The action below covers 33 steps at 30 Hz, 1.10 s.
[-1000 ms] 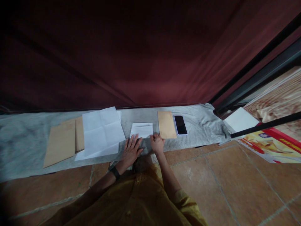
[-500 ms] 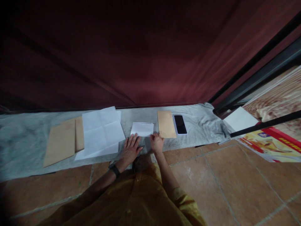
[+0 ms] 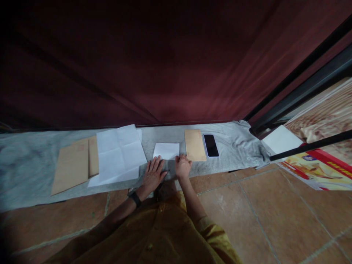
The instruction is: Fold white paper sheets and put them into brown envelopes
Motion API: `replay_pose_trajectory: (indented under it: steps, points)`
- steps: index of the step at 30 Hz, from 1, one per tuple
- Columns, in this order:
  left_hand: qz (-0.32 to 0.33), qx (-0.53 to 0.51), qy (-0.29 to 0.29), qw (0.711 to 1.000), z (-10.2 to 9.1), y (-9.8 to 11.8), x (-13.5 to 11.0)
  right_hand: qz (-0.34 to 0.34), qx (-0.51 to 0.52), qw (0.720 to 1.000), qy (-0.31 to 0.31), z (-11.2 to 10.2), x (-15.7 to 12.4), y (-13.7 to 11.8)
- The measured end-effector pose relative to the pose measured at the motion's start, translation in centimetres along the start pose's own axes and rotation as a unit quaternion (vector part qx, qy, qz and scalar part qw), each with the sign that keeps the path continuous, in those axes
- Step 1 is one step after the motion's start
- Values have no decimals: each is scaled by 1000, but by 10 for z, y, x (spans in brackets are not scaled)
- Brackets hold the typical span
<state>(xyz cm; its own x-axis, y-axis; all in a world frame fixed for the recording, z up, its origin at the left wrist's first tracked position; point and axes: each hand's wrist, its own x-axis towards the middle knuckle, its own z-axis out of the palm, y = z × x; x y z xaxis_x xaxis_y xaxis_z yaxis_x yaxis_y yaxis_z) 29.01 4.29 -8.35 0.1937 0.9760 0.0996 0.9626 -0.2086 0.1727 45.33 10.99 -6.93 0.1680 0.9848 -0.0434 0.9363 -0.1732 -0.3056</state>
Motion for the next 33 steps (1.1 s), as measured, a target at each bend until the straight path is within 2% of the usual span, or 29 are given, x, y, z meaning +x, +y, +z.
replay_pose_trajectory:
  steps: [10, 24, 26, 28, 31, 33]
  points:
    - [-4, -2, 8, 1000, 1, 0, 0, -4, -12, 1000, 9, 4, 0, -2]
    - [-5, 0, 2, 1000, -1, -2, 3, -20, 35, 998, 45, 1, -11, -2]
    - [-5, 1, 2, 1000, 0, -3, 3, -58, 48, 996, 48, 1, -16, -5]
    - [-4, 3, 3, 1000, 1, -4, 3, -139, 73, 987, 38, 3, -20, -8]
    - [1, 5, 0, 1000, 3, -5, 3, -269, 105, 957, 1, 10, -27, -15]
    - [5, 6, -3, 1000, 4, -5, 3, -315, 106, 943, -21, 17, -32, -16]
